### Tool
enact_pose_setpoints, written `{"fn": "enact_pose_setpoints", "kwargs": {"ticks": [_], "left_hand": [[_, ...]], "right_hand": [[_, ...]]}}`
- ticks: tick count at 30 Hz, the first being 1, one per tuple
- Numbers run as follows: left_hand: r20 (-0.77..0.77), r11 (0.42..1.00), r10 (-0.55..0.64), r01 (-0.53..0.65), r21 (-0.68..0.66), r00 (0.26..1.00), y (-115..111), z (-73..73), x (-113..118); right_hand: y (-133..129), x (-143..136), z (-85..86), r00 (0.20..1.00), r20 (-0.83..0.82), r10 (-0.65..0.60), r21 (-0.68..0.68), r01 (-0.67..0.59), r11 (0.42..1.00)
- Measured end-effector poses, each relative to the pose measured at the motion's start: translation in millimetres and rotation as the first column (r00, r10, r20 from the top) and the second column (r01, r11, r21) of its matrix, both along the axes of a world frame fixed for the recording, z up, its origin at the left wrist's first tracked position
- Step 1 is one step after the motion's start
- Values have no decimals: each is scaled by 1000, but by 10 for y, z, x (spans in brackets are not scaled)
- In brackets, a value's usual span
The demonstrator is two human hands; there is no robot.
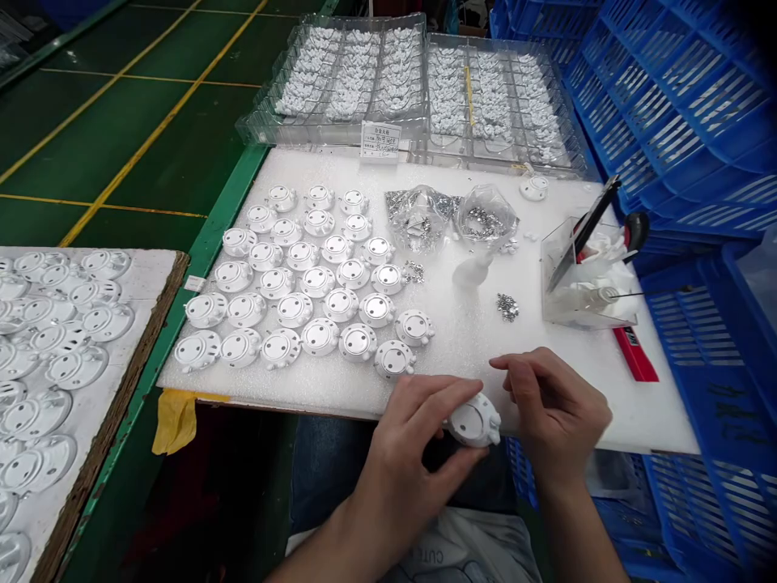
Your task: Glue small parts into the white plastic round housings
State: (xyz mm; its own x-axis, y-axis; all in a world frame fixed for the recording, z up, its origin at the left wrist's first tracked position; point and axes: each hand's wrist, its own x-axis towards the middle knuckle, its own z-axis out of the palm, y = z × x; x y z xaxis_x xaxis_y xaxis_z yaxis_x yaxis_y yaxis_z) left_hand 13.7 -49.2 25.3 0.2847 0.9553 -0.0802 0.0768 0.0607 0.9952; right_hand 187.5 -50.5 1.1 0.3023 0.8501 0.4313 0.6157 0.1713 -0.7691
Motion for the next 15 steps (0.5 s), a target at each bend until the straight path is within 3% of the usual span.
{"fn": "enact_pose_setpoints", "kwargs": {"ticks": [3, 5, 7, 9, 11, 15], "left_hand": [[0, 996, -13, 13, 93, 1000, 25, -55, -8], [-87, 974, -51, 68, 215, 995, 41, -99, -16], [-242, 883, -29, 139, 448, 970, 69, -142, -22], [-382, 730, 65, 217, 648, 922, 113, -177, -24], [-474, 636, 133, 292, 714, 871, 166, -199, -26], [-577, 660, 151, 353, 663, 802, 241, -196, -34]], "right_hand": [[-6, 1, -11, 1000, -10, -9, 8, 9, 1000], [-7, 1, -19, 1000, -15, -13, 8, 13, 1000], [-4, 0, -21, 1000, -11, -13, 8, 13, 1000], [-1, -1, -17, 1000, -5, -14, 12, 14, 1000], [0, -1, -12, 1000, -3, -15, 19, 15, 1000], [-5, 0, -15, 1000, 1, -16, 22, 16, 1000]]}}
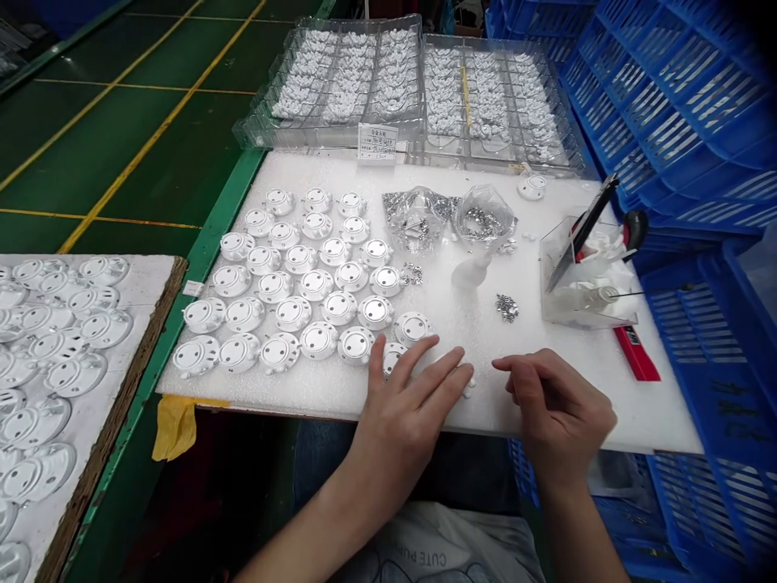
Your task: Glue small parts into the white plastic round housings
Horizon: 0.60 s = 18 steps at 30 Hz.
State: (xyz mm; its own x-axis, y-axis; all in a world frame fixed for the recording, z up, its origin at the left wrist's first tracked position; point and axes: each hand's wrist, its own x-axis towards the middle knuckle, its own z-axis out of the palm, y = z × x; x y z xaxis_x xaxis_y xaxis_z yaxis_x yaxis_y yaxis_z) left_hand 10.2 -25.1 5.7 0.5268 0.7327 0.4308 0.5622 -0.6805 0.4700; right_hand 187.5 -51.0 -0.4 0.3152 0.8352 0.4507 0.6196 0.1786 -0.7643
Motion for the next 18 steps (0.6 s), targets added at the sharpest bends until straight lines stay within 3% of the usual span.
{"fn": "enact_pose_setpoints", "kwargs": {"ticks": [12, 15, 18], "left_hand": [[-44, 995, 2, -6, -98, 999, -9, 35, -94], [104, 987, 15, 2, -160, 994, -94, 161, -175], [415, 918, 45, 127, -377, 909, -226, 360, -298]], "right_hand": [[-1, -2, 0, 1000, 26, 1, 13, -2, 1000], [-2, -2, -7, 1000, 21, -7, 8, 6, 1000], [-5, -4, -9, 1000, 19, -17, 3, 17, 1000]]}}
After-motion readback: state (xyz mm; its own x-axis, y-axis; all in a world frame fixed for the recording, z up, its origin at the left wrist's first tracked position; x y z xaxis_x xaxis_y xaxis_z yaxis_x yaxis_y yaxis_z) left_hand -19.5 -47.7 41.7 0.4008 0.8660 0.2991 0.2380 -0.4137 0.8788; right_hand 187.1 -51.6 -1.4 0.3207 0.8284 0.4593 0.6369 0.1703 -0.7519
